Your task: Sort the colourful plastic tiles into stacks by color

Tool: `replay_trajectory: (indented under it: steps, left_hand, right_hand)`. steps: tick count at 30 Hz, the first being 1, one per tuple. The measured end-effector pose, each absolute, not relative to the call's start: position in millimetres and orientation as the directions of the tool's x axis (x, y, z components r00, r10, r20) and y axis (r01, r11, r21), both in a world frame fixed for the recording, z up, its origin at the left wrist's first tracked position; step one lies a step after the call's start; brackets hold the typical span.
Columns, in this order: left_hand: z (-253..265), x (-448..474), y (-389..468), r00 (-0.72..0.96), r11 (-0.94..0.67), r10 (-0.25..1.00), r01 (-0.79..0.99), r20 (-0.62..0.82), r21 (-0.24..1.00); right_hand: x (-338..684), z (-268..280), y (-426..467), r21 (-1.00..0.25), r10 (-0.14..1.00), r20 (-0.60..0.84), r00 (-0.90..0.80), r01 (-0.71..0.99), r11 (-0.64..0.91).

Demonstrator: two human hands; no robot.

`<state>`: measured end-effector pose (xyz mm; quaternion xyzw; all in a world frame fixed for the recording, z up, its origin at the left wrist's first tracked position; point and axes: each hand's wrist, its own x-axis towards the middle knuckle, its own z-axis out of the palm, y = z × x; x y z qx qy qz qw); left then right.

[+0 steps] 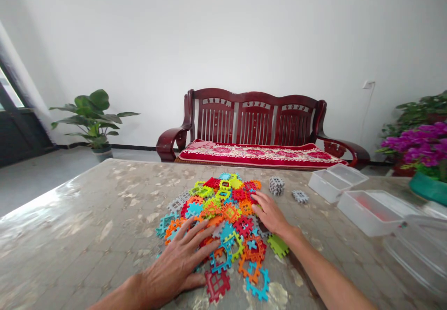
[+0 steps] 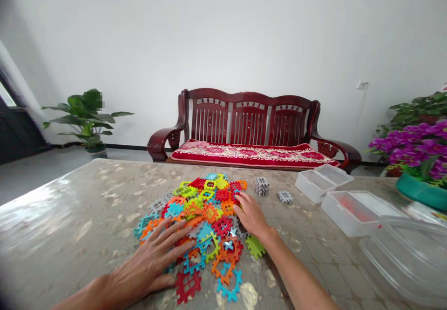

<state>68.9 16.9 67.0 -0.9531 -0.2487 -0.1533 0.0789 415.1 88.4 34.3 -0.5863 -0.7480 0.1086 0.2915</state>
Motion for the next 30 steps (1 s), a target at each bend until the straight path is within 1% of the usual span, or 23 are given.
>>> replay_trajectory:
  steps: [2,3,4,6,8,9,11,12,14,18,20,25,30]
  left_hand:
    - [70.7,63.6,29.3,0.791,-0.850,0.471,0.526,0.390,-0.040]
    - [72.6,59.6,38.7,0.743,-0.827,0.504,0.562,0.441,-0.001]
    - [74.2,54.7,50.3,0.670,-0.789,0.554,0.612,0.494,0.055]
    - [75.2,42.5,78.6,0.462,-0.652,0.697,0.726,0.548,0.217]
    - [72.3,28.4,109.1,0.220,-0.459,0.820,0.805,0.528,0.377]
    - [69.2,21.3,123.2,0.105,-0.352,0.864,0.825,0.493,0.442]
    - [60.0,8.5,145.7,-0.050,-0.166,0.922,0.845,0.384,0.509]
    - [54.3,3.4,153.4,-0.082,-0.117,0.937,0.840,0.338,0.530]
    - [42.6,-3.6,162.2,-0.068,-0.105,0.956,0.829,0.286,0.549]
    - [25.5,-7.4,165.7,0.120,-0.266,0.946,0.820,0.302,0.507]
    - [21.6,-7.8,166.8,0.182,-0.326,0.929,0.814,0.322,0.481]
    - [20.8,-8.5,172.1,0.198,-0.347,0.922,0.802,0.332,0.486]
    - [27.1,-2.3,171.7,0.284,-0.418,0.903,0.759,0.323,0.499]
  right_hand:
    - [420.0,29.2,88.3,-0.610,0.924,0.369,-0.103,0.723,0.325]
    - [422.2,27.0,88.4,-0.655,0.916,0.394,-0.074,0.676,0.337]
    - [424.1,25.3,88.3,-0.695,0.911,0.410,-0.038,0.634,0.340]
    - [426.6,23.7,87.5,-0.757,0.911,0.411,0.029,0.568,0.323]
    - [427.3,24.4,85.7,-0.793,0.914,0.400,0.065,0.525,0.309]
    - [427.2,25.4,84.6,-0.803,0.915,0.397,0.072,0.510,0.309]
    - [426.3,27.9,82.1,-0.817,0.916,0.393,0.082,0.488,0.307]
    - [425.8,29.1,80.9,-0.823,0.916,0.390,0.091,0.481,0.303]
    - [424.8,31.2,78.8,-0.831,0.918,0.383,0.105,0.473,0.293]
    - [423.7,33.7,76.0,-0.839,0.920,0.378,0.099,0.457,0.296]
    - [423.4,34.3,75.2,-0.844,0.920,0.377,0.106,0.448,0.295]
    - [423.3,35.1,73.2,-0.832,0.914,0.394,0.092,0.457,0.313]
    - [420.5,37.7,71.1,-0.740,0.892,0.453,0.017,0.565,0.365]
